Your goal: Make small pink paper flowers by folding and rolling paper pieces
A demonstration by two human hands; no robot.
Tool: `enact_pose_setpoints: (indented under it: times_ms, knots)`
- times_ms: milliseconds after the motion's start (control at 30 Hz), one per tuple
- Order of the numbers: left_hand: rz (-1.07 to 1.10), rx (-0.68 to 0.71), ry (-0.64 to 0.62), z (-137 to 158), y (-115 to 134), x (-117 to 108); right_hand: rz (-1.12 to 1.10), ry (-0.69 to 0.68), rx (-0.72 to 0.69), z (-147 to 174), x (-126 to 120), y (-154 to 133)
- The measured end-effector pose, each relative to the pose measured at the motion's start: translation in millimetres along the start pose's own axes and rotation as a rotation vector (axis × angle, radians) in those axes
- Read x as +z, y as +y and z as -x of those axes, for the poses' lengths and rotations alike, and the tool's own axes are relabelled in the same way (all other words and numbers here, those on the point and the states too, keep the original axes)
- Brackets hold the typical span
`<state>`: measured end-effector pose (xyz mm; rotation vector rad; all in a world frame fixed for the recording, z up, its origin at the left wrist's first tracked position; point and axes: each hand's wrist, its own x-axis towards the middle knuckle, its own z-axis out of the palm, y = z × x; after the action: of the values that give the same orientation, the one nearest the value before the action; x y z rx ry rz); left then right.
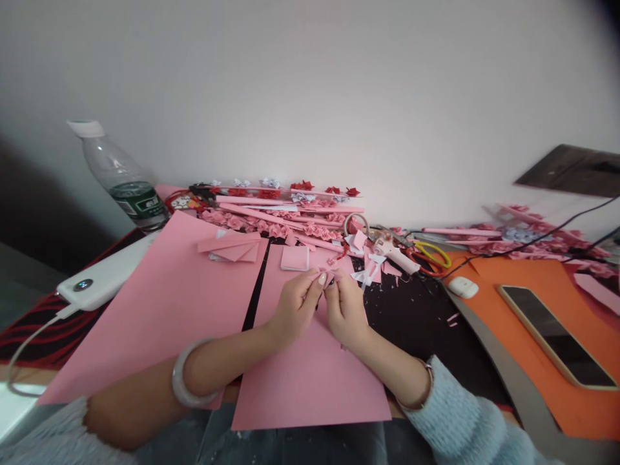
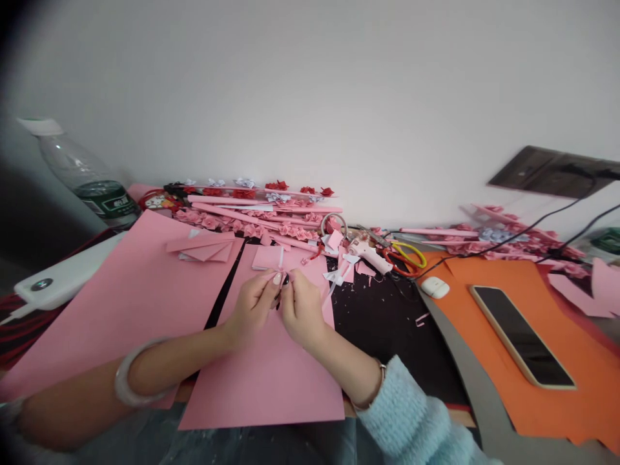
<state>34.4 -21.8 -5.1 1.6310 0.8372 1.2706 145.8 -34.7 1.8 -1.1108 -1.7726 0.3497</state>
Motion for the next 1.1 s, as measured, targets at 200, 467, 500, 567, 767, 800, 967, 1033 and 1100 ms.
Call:
enact_pose_setpoints:
  times_ms: [200,467,500,567,767,800,967,1033,1100]
  knots:
    - [-0.028,-0.023,-0.009,-4,2,-5,-0.087,-0.012,0.041,-1,-1,4]
    - [-0.058,-0.011,-0.083,-11,3,-13,-0.104,-0.109,0.117,-3,-12,16]
    - [-0.037,-0.017,-0.085,-12,2,-13,-0.109,-0.127,0.117,-4,-13,17]
    - [0.04,-0.045,-0.095,-14,0,-14,-0.129,-0.158,0.109,-6,-14,17]
    - [0.243,-0.126,-0.062,-17,-6,-14,-0.145,-0.167,0.171,-7,-14,19]
    - [0.261,-0.136,-0.043,-17,-7,-14,-0.134,-0.157,0.189,-7,-14,20]
    - [0.332,-0.154,0.033,-18,-9,-13,-0.16,-0.151,0.246,-7,-13,22]
    - [0.348,-0.158,0.052,-19,-10,-13,-0.235,-0.155,0.276,-7,-13,23]
    - [0.347,-0.166,0.073,-20,-11,-14,-0.31,-0.14,0.302,-7,-13,25]
